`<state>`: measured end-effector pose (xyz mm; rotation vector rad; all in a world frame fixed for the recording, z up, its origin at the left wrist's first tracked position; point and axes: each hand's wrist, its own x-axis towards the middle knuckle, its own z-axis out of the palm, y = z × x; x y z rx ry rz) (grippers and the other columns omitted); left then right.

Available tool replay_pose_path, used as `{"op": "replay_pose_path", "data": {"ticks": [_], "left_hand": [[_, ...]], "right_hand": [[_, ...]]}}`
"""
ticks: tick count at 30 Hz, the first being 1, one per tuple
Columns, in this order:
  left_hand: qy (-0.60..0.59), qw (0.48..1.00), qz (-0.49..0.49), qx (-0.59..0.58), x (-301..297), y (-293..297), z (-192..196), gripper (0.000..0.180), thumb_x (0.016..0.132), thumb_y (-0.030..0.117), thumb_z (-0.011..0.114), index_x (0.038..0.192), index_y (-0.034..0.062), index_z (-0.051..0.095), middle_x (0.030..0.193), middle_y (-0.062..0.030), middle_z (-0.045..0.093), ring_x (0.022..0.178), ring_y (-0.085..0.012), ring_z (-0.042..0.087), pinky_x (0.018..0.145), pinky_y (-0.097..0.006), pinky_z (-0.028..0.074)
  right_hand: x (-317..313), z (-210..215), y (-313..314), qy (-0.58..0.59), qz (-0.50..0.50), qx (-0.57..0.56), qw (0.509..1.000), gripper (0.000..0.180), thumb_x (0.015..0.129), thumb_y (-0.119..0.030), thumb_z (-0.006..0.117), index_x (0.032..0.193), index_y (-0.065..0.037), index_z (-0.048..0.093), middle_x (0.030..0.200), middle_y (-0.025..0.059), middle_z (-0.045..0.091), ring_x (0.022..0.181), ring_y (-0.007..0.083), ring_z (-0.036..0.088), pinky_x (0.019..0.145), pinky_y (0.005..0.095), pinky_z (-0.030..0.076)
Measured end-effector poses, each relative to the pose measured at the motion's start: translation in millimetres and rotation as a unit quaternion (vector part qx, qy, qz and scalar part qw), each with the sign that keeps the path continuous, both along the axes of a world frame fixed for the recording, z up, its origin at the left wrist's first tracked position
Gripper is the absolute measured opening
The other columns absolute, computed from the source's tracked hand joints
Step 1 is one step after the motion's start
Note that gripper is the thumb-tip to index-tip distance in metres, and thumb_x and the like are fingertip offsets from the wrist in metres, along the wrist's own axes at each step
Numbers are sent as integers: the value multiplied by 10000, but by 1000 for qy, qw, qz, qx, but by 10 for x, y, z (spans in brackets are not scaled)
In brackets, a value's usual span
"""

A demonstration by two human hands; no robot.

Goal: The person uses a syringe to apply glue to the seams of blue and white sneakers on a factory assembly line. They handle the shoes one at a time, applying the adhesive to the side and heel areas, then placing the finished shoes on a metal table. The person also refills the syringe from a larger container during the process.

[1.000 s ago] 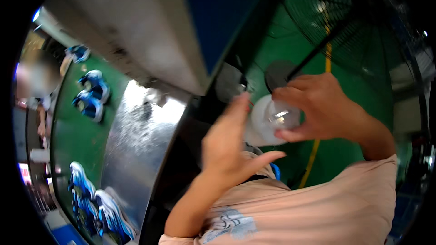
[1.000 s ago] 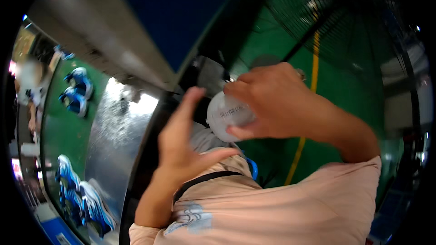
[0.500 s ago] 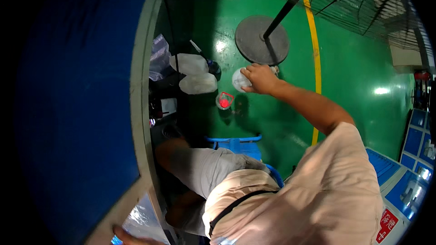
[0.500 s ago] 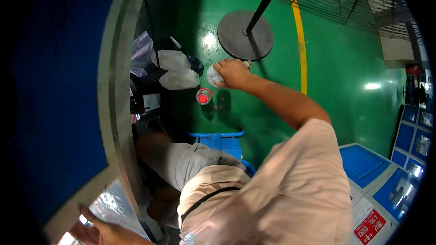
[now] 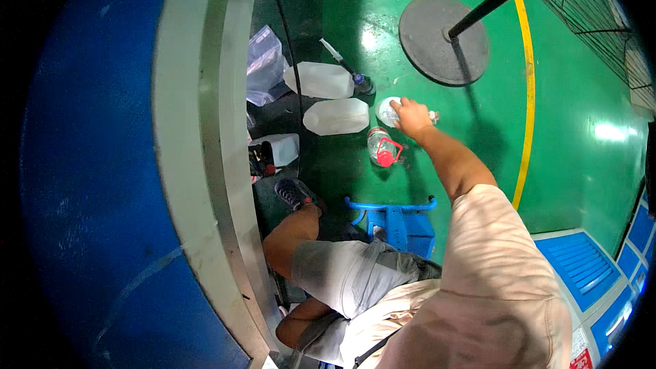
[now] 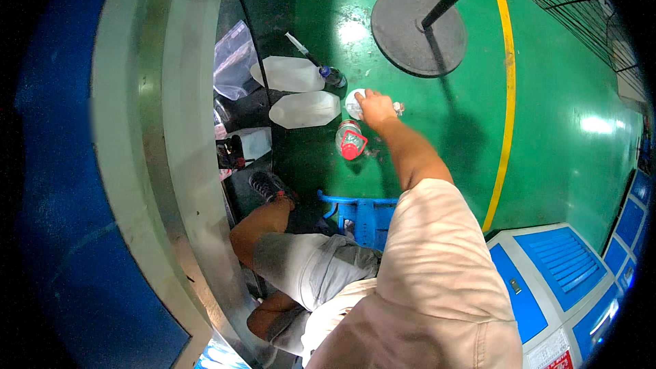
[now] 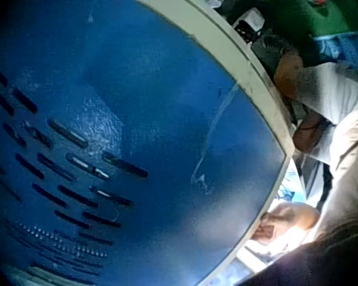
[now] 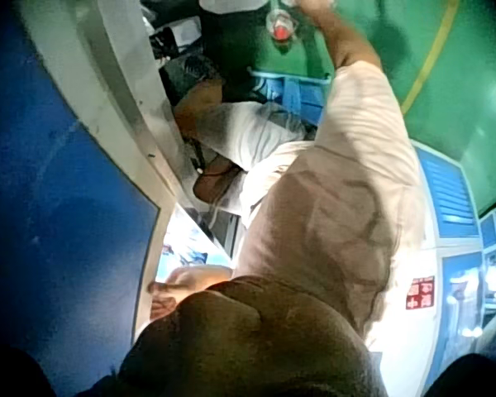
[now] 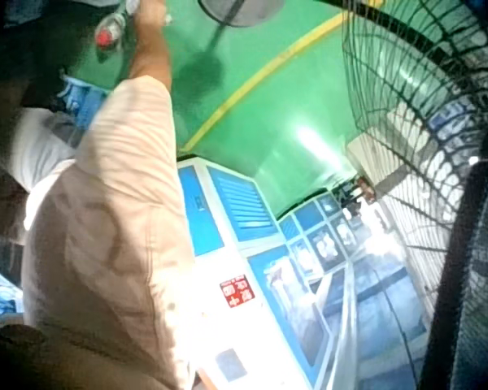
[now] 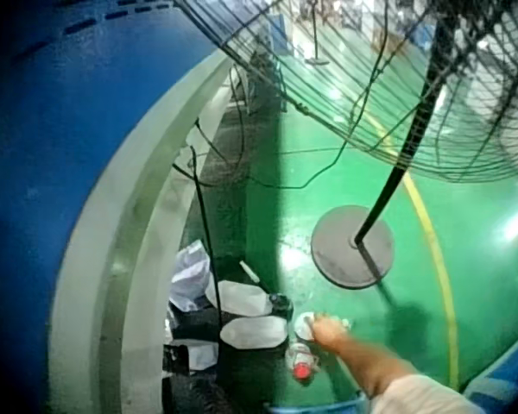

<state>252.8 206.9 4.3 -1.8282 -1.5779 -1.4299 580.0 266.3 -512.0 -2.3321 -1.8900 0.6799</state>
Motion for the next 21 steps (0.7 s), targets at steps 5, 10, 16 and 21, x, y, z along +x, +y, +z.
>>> {"op": "replay_pose_path", "data": {"ticks": [5, 10, 16, 21], "left_hand": [[-4, 1000, 17, 12, 68, -123, 13, 719, 703, 159, 847, 1221, -166, 470, 1072, -231, 649, 903, -290, 659, 775, -388, 546], [66, 991, 103, -61, -173, -415, -2, 579, 814, 134, 736, 1248, -141, 469, 1116, -222, 638, 994, -329, 633, 831, -381, 529], [59, 985, -43, -158, -578, 8, 201, 245, 853, 49, 669, 1075, -46, 632, 870, -131, 662, 728, -181, 620, 634, -290, 479], [-152, 910, 32, -383, -1416, 94, -421, 212, 824, 183, 731, 839, -28, 709, 664, -76, 660, 545, -95, 564, 540, -241, 447]], "right_hand": [[-82, 109, 44, 15, -8, -17, 1000, 555, 699, -213, 766, 1210, -165, 553, 1008, 111, 616, 928, 297, 632, 758, 407, 521], [79, 502, 86, 110, -195, 69, 972, 411, 746, -136, 680, 1151, -103, 617, 1125, 144, 632, 1027, 337, 608, 881, 441, 478], [370, 1612, -406, 106, -96, 327, 934, 280, 773, -138, 685, 1035, -51, 634, 946, 148, 636, 865, 345, 626, 745, 388, 500], [-285, 2555, -952, 286, -20, 189, 939, 225, 757, -61, 664, 977, -20, 642, 917, 150, 641, 802, 298, 648, 678, 355, 519]]}}
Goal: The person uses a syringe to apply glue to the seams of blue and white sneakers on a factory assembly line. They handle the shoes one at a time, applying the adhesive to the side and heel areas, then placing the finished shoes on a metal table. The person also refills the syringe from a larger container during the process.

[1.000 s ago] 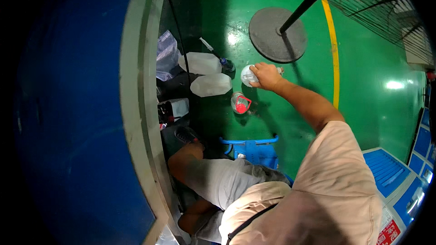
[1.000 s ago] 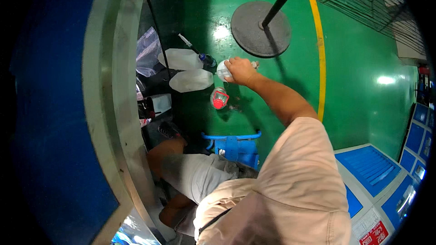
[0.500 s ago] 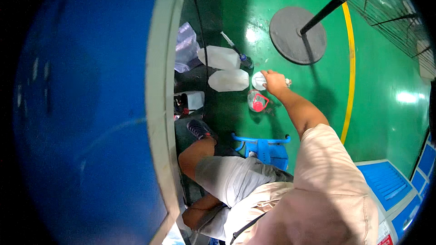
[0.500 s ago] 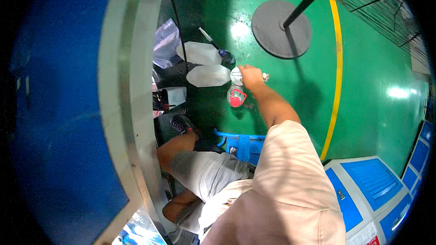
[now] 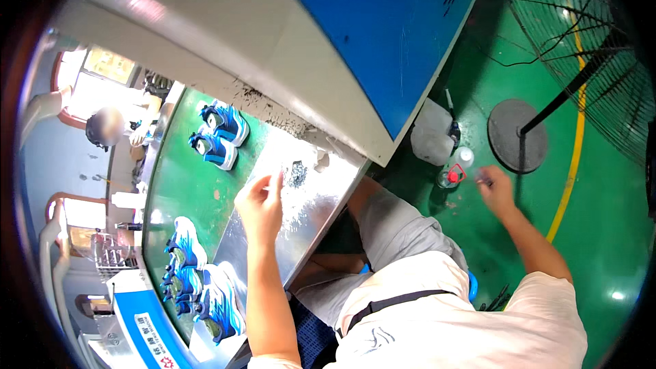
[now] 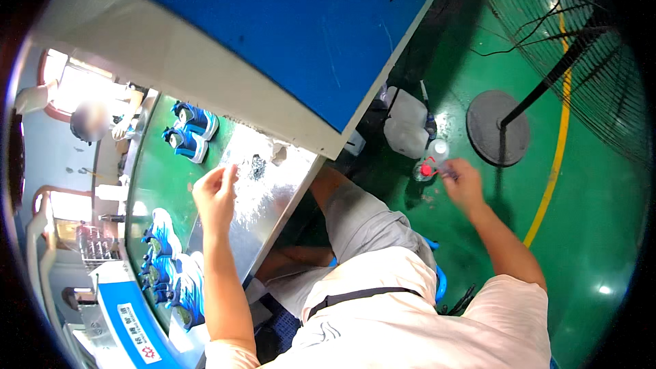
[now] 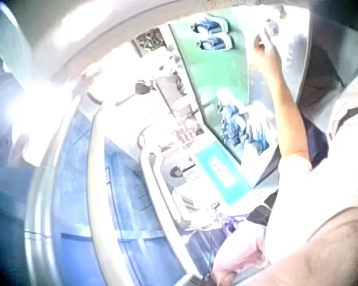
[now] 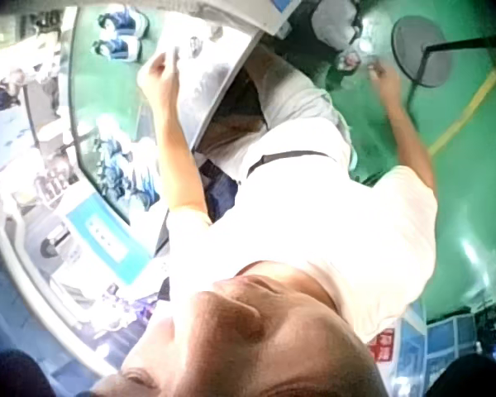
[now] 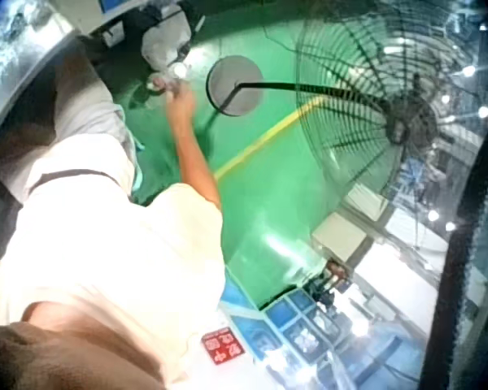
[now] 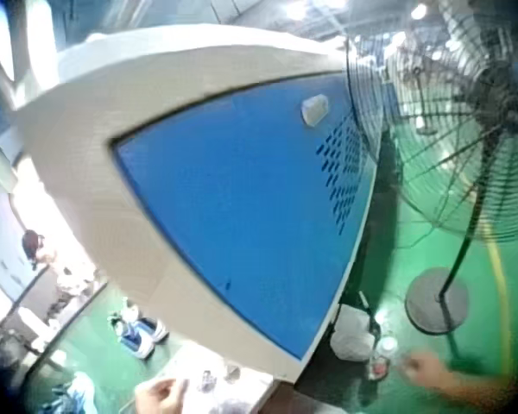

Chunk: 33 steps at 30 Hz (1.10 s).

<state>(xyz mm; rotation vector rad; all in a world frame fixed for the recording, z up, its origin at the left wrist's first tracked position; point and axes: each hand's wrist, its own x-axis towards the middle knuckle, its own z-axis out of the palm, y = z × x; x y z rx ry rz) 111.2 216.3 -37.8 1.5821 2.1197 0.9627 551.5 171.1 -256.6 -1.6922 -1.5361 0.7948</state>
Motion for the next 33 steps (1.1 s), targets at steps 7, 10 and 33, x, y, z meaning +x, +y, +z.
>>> {"op": "replay_pose_path", "data": {"ticks": [7, 10, 33], "left_hand": [[169, 985, -36, 28, 364, 333, -419, 344, 773, 366, 734, 828, 27, 708, 729, -134, 675, 628, -292, 632, 612, -370, 491], [-47, 998, -20, 28, 150, 223, -498, 244, 828, 246, 697, 875, 7, 714, 745, -107, 691, 604, -218, 632, 550, -331, 474], [-498, 867, -10, 2, -412, -305, -440, 219, 893, 171, 647, 828, -38, 645, 750, -102, 666, 658, -153, 641, 540, -252, 451]], "right_hand": [[-1346, 1515, -308, 111, 167, 109, 974, 160, 775, -111, 708, 903, -29, 657, 803, 92, 615, 719, 217, 615, 633, 309, 485], [-1876, 1838, -107, 214, 197, 66, 954, 172, 814, -164, 694, 924, -32, 673, 830, 97, 643, 732, 213, 619, 651, 302, 479], [-3204, 1994, 795, 102, 318, 43, 942, 197, 799, -188, 713, 833, -1, 659, 752, 149, 649, 648, 213, 614, 621, 324, 475]]}}
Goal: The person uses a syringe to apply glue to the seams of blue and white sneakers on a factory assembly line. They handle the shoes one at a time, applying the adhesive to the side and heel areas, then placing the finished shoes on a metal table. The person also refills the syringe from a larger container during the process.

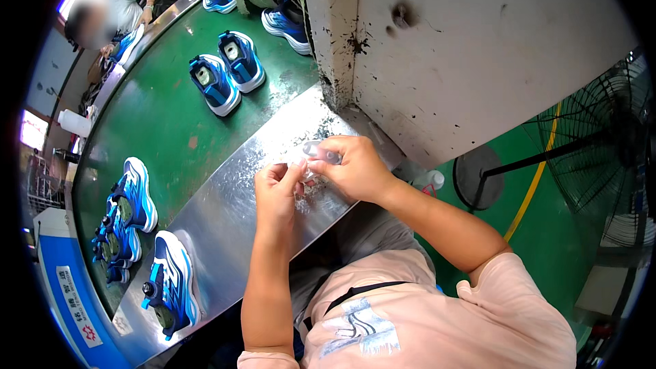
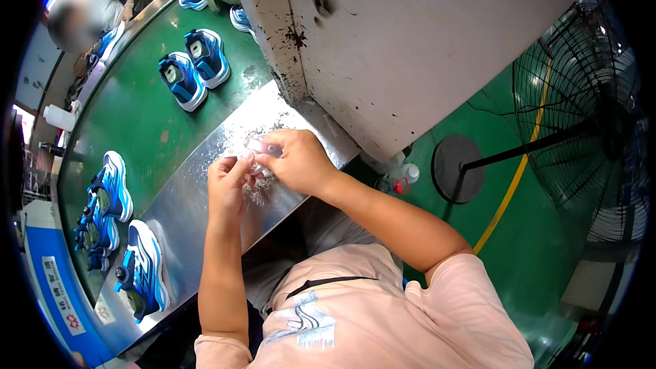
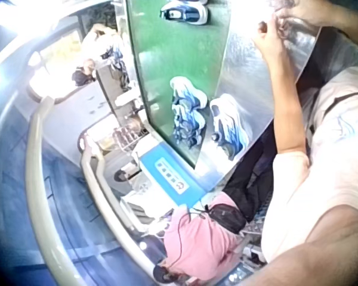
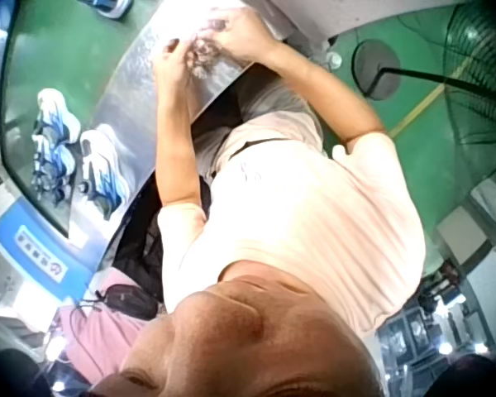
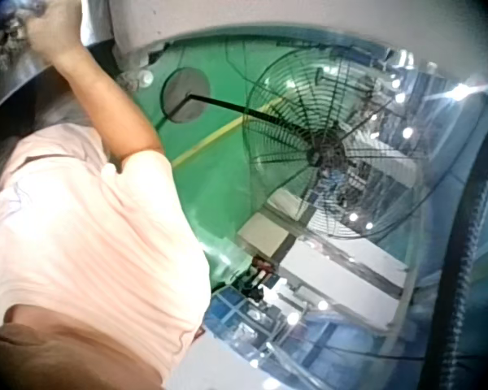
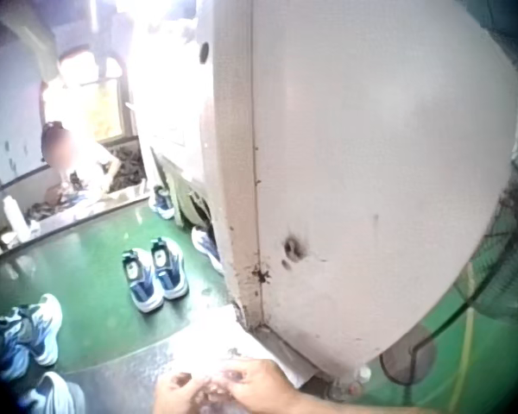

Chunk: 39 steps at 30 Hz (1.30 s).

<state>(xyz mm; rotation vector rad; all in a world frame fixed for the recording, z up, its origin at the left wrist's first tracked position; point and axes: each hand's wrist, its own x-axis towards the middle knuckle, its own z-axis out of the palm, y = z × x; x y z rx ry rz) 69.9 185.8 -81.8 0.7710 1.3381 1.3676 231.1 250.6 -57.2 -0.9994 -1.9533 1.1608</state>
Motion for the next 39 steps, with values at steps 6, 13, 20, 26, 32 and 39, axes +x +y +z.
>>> {"op": "replay_pose_path", "data": {"ticks": [6, 13, 20, 26, 32, 39], "left_hand": [[-2, 998, 52, 18, -1, -21, 55, 206, 895, 144, 626, 909, -60, 641, 804, -100, 666, 768, -195, 670, 654, -282, 515], [15, 996, -10, 92, 92, -92, 86, 143, 891, 68, 610, 945, -57, 654, 880, -113, 680, 795, -168, 656, 709, -291, 535], [-51, 993, -52, 93, 98, 115, 79, 121, 889, 108, 617, 889, -9, 646, 752, -22, 629, 653, -109, 576, 622, -227, 460], [265, 954, -50, 130, 156, 195, 205, 190, 900, 123, 602, 784, -24, 635, 610, -2, 552, 569, -57, 479, 522, -229, 386], [504, 855, -94, 78, 329, 396, 200, 336, 906, 265, 567, 700, 1, 597, 624, -220, 555, 563, -384, 545, 553, -428, 424], [521, 849, -39, 82, 508, 785, 176, 398, 901, 339, 594, 991, -38, 684, 819, -220, 681, 677, -286, 660, 642, -353, 491]], "right_hand": [[151, -48, -7, -106, -1, 104, 989, 210, 819, -215, 663, 796, -8, 635, 734, 167, 639, 689, 308, 632, 645, 412, 488], [166, 21, -6, -216, 78, 79, 970, 256, 834, -230, 638, 784, 20, 610, 748, 225, 629, 742, 396, 621, 684, 470, 480], [190, 203, 83, -160, 219, -235, 934, 321, 902, -235, 571, 699, 15, 581, 603, 53, 581, 456, 121, 518, 444, 281, 435], [284, 276, 102, -163, 209, -239, 934, 298, 883, -221, 586, 725, 31, 603, 630, 123, 615, 484, 205, 567, 488, 336, 466], [452, 36, 12, -268, 63, 55, 960, 268, 830, -194, 620, 757, 64, 633, 750, 284, 615, 736, 438, 618, 687, 471, 493], [850, 112, -196, 57, 28, -352, 934, 210, 922, -235, 600, 859, -35, 580, 742, 10, 606, 651, 65, 565, 490, 208, 424]]}}
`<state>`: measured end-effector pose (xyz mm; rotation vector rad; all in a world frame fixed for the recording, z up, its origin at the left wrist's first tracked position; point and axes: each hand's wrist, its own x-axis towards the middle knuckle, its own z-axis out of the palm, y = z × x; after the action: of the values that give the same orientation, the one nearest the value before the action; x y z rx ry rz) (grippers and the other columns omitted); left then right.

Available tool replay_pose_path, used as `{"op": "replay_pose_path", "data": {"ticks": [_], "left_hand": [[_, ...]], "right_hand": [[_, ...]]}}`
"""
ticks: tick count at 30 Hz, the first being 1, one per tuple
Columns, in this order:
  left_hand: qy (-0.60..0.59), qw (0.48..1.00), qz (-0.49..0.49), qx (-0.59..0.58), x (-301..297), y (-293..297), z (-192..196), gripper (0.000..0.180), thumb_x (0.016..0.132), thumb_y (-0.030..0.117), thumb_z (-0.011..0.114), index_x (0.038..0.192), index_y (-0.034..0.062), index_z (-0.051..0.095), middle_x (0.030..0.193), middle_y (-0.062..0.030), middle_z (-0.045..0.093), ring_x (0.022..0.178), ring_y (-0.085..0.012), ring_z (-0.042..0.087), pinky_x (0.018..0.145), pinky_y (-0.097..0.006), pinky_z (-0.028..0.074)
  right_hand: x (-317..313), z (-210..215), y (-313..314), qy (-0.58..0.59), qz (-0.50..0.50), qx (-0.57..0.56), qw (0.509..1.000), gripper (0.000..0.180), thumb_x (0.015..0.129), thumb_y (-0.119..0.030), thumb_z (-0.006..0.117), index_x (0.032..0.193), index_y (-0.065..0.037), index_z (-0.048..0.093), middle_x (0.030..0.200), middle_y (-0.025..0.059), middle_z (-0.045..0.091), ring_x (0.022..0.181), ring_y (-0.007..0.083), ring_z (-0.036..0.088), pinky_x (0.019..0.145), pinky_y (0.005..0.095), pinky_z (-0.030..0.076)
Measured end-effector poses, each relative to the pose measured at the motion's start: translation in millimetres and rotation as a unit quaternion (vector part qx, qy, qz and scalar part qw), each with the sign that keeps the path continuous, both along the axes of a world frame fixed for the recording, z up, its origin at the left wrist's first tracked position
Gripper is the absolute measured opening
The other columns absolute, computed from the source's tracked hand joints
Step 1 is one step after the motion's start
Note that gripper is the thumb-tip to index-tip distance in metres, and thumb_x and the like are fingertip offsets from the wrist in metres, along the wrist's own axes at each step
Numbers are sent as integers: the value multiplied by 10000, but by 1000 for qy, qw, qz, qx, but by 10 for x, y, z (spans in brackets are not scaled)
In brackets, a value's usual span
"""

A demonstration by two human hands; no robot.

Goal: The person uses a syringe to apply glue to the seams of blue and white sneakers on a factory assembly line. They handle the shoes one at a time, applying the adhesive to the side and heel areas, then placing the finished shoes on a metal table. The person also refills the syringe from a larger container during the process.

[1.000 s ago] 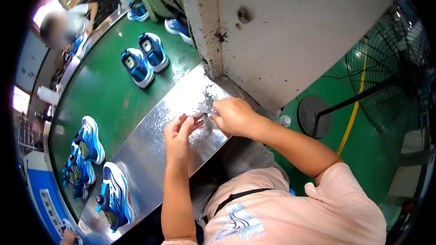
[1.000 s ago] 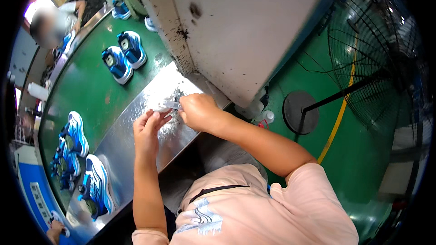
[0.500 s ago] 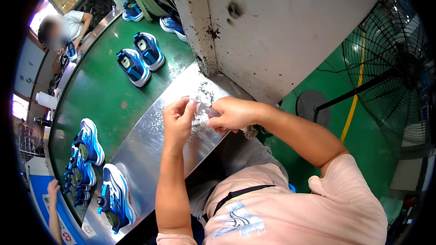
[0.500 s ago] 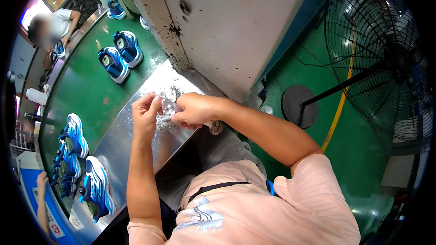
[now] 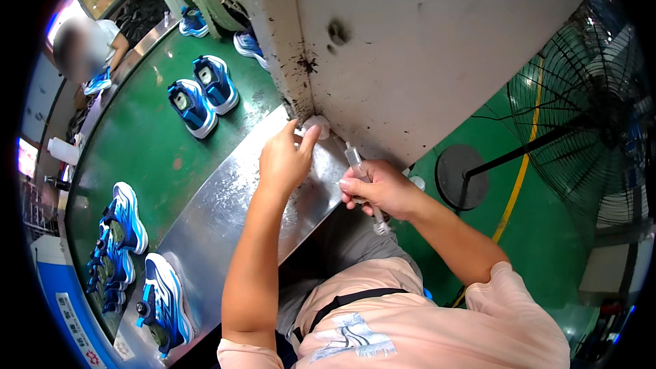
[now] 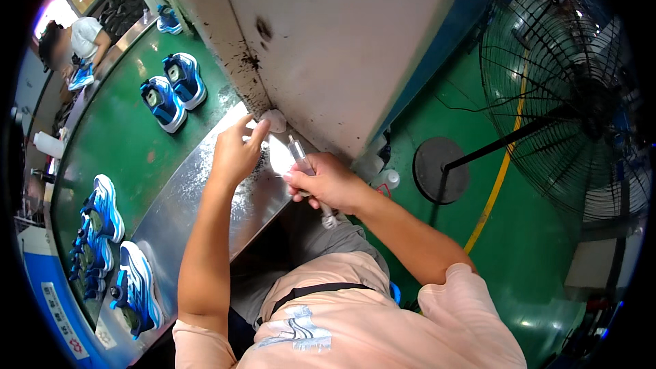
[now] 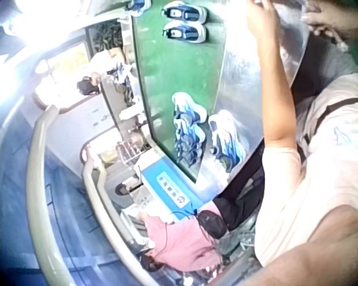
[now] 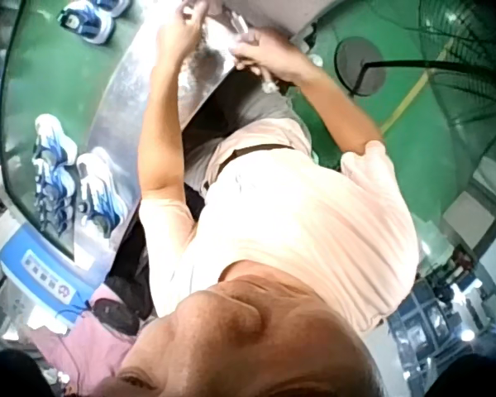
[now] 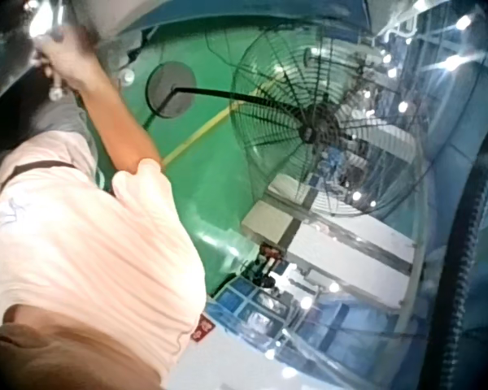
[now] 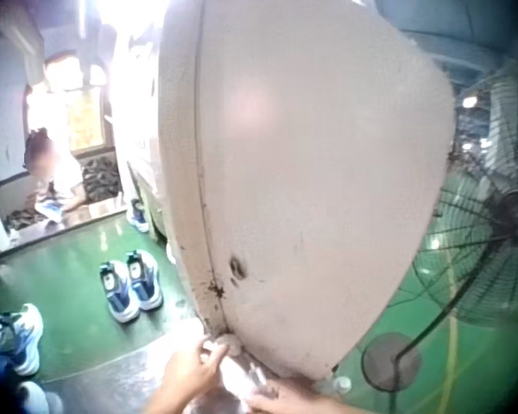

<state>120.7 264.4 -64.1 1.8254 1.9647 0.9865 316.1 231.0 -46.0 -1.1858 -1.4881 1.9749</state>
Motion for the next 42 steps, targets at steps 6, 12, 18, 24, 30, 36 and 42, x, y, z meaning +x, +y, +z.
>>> {"op": "replay_pose_path", "data": {"ticks": [6, 12, 18, 24, 30, 36, 42], "left_hand": [[-416, 906, -73, -8, -140, -863, 372, 261, 954, 132, 526, 1113, -26, 660, 960, -86, 674, 790, -126, 614, 665, -269, 494], [-478, 856, -63, 185, -241, -1353, 486, 258, 887, 77, 645, 1127, -18, 651, 1170, -131, 582, 817, -130, 597, 661, -236, 508], [-609, 753, 52, 244, -667, -1694, 689, 158, 911, 119, 616, 971, -13, 679, 1027, -133, 633, 947, -197, 611, 804, -299, 498], [-767, 609, 16, 202, -754, -1816, 1012, 216, 944, 259, 577, 947, 59, 658, 991, -58, 647, 1040, -233, 590, 900, -389, 453], [-782, 589, -5, 202, -682, -1827, 1064, 224, 943, 244, 579, 969, 36, 660, 979, -95, 654, 1007, -232, 599, 898, -369, 445], [-519, 785, 67, 331, -694, -1756, 929, 145, 902, 122, 634, 877, -14, 675, 933, -123, 658, 963, -241, 617, 928, -353, 441], [-583, 744, -128, 301, -782, -1751, 936, 246, 924, 219, 614, 788, 16, 639, 844, -73, 632, 999, -304, 618, 1036, -461, 346]], "right_hand": [[-315, 279, -78, 191, 2, -26, 981, 202, 920, -218, 610, 872, -22, 610, 772, 24, 608, 656, 64, 556, 475, 189, 412], [-891, 514, -193, 279, 99, -70, 953, 209, 931, -236, 610, 868, -37, 621, 759, 25, 606, 654, 66, 552, 472, 200, 403], [-1378, 740, -449, 263, 184, -32, 947, 254, 936, -236, 592, 1054, -32, 499, 805, 36, 584, 653, 55, 531, 476, 201, 391], [-1376, 950, -612, 160, 202, 290, 922, 246, 895, -135, 604, 1076, 6, 518, 856, 102, 605, 724, 163, 600, 604, 302, 477], [-1358, 1021, -603, 114, 153, 449, 873, 250, 855, -122, 661, 1051, 18, 593, 862, 125, 621, 657, 219, 593, 577, 303, 466], [-1288, 982, -615, 69, 138, 480, 864, 205, 867, -129, 655, 1008, 15, 618, 777, 93, 623, 604, 181, 575, 533, 284, 453], [-1318, 948, -658, 292, 292, -163, 896, 290, 954, -265, 567, 1085, -9, 610, 812, 50, 630, 597, 57, 551, 468, 181, 423]]}}
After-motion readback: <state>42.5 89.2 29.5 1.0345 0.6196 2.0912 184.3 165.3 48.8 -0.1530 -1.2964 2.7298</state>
